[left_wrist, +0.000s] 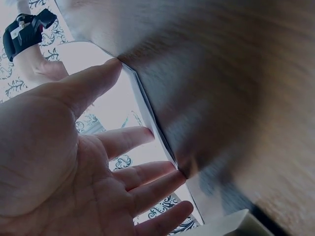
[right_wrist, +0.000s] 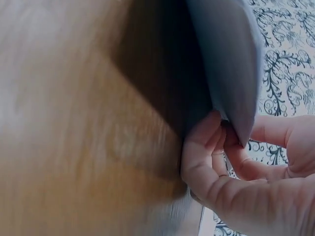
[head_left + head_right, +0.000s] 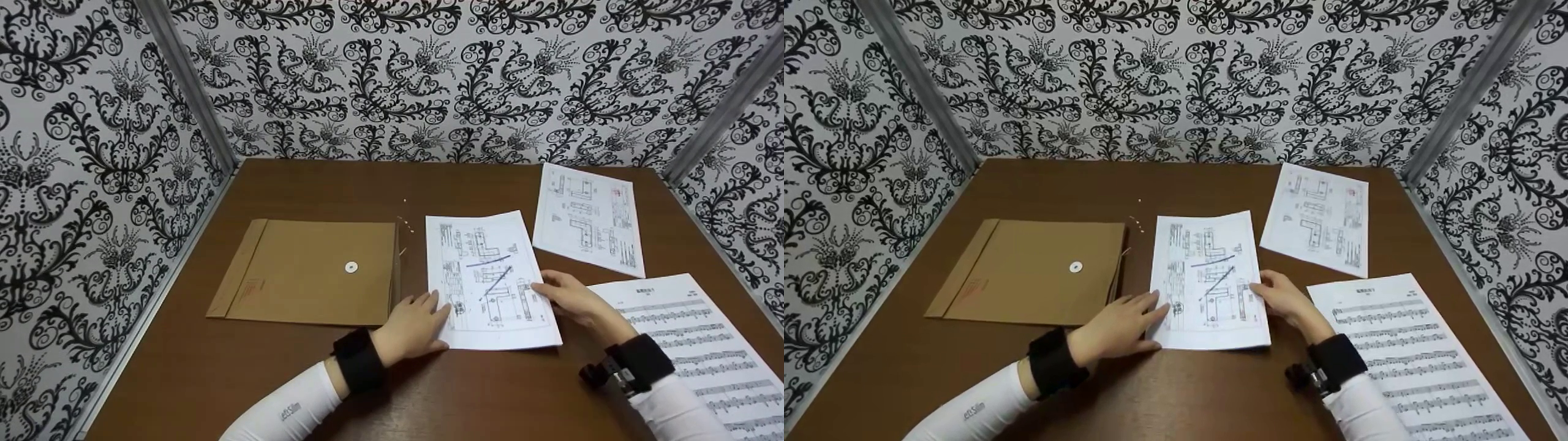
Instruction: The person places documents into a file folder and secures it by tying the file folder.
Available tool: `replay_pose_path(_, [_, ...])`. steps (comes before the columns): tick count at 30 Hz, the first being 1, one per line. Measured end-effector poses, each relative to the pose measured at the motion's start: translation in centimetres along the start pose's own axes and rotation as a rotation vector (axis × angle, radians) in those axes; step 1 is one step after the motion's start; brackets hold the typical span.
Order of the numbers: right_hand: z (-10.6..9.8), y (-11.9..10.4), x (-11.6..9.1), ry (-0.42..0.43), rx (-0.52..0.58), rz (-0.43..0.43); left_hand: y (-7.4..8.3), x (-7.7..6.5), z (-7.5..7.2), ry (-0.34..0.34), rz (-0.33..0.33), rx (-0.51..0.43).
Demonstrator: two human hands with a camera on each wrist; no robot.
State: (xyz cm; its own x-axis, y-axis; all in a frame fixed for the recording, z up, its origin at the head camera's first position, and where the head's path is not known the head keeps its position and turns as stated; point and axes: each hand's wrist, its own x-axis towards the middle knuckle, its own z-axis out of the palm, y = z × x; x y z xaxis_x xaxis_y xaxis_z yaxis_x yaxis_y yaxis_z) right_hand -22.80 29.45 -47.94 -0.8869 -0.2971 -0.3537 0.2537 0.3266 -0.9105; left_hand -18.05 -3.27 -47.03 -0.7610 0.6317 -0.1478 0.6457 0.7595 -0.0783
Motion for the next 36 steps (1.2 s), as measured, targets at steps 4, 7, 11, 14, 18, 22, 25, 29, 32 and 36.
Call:
replay_pose_path(4, [0.7, 0.2, -0.2, -0.026, -0.025, -0.023, 0.1, 0.0, 0.1, -0.002, -0.005, -0.013])
replay_pose_path(7, [1.3, 0.4, -0.3, -0.016, -0.058, -0.044, 0.1, 0.0, 0.2, 0.006, -0.004, -0.010])
replay_pose_path(11, [2.1, 0.4, -0.6, 0.055, -0.151, -0.081, 0.1, 0.0, 0.2, 0.001, -0.002, -0.008])
replay_pose_path(14, [2.6, 0.4, -0.9, 0.116, -0.218, -0.097, 0.1, 0.0, 0.2, 0.005, 0.000, -0.007])
replay_pose_path(18, [3.1, 0.3, -1.1, 0.178, -0.242, -0.101, 0.2, 0.0, 0.3, 0.020, -0.002, -0.023])
replay_pose_path(22, [3.3, 0.3, -1.2, 0.213, -0.236, -0.112, 0.2, -0.1, 0.5, 0.020, -0.011, -0.046])
replay_pose_path(25, [3.2, 0.3, -1.2, 0.216, -0.227, -0.133, 0.2, -0.1, 0.5, 0.020, -0.013, -0.050])
replay_pose_path(29, [2.9, 0.3, -1.3, 0.197, -0.175, -0.154, 0.1, -0.2, 0.6, 0.029, 0.000, -0.043])
replay_pose_path(32, [2.7, 0.2, -1.4, 0.186, -0.140, -0.163, 0.0, -0.2, 0.6, 0.039, 0.016, -0.041])
replay_pose_path(36, [2.4, 0.0, -1.6, 0.191, -0.106, -0.178, -0.3, -0.3, 0.4, 0.044, 0.037, -0.088])
